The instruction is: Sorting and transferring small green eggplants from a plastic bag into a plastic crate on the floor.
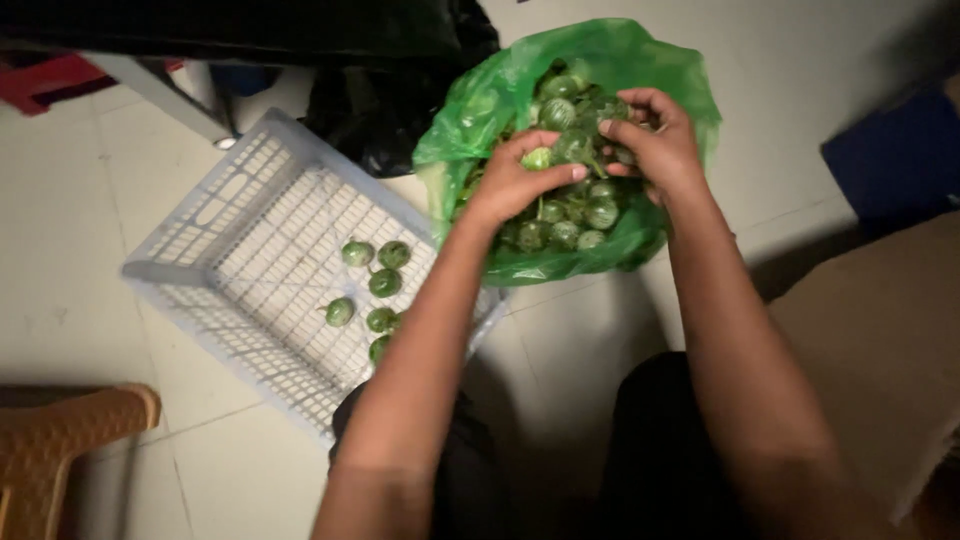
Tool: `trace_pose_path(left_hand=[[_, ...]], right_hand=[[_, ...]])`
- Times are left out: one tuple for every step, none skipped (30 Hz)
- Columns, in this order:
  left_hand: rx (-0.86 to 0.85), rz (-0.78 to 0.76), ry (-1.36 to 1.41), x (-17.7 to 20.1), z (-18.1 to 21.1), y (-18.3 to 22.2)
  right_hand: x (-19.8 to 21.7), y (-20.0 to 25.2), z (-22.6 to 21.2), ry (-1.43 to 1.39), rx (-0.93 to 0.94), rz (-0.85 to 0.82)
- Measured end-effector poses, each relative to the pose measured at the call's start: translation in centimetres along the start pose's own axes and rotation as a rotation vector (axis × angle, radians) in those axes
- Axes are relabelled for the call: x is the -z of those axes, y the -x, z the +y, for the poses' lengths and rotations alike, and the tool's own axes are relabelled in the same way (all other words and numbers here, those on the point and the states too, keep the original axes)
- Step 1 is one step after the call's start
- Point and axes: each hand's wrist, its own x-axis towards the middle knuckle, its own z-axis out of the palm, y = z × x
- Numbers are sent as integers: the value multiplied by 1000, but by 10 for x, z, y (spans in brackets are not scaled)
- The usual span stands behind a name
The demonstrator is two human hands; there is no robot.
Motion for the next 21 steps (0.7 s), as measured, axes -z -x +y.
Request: trace_pose_path(left_hand=[[4,21,-4,15,6,3],[-114,-19,-38,30,11,5],[-226,-46,-86,49,16,5],[-217,-12,-103,73,27,20],[-256,-60,-191,98,42,38],[-292,-109,-280,122,57,57],[-278,-88,-288,147,52,79],[-216,-26,-219,170,46,101],[-157,35,-146,190,40,125],[-147,55,-149,205,16,148],[13,186,-154,221,-7,168],[173,317,-156,236,-29,189],[174,335,-158,242,-66,203],[355,460,-95,249,-104,216],[536,576,-26,253,-142,228],[537,587,-25,256,-167,237],[631,646,-29,261,-191,243],[725,705,-31,266,-216,248],[730,712,-30,265,-212,252],[760,706,-52,263,-208,256],[785,695,-74,260,-204,255]], right_hand=[[-12,10,-7,1,-1,-21],[-25,20,-14,-15,25,-42],[-41,22,-20,-38,50,-81],[-58,27,-15,-43,48,-120],[-77,36,-14,-39,134,-200],[-95,46,-13,-37,221,-279],[-124,61,-11,-40,214,-304],[-151,76,-8,-37,202,-397],[-175,92,-6,-30,190,-487],[-206,101,32,-30,184,-509],[-236,108,67,14,301,-522],[-266,115,103,57,419,-534],[-293,112,140,54,422,-552],[-320,110,177,129,174,-616],[-345,107,215,207,-78,-664],[-352,116,220,209,-78,-674],[-360,121,224,259,-117,-682],[-367,126,228,310,-156,-689],[-375,121,250,311,-160,-697],[-382,115,272,462,32,-673],[-389,107,292,608,229,-636]])
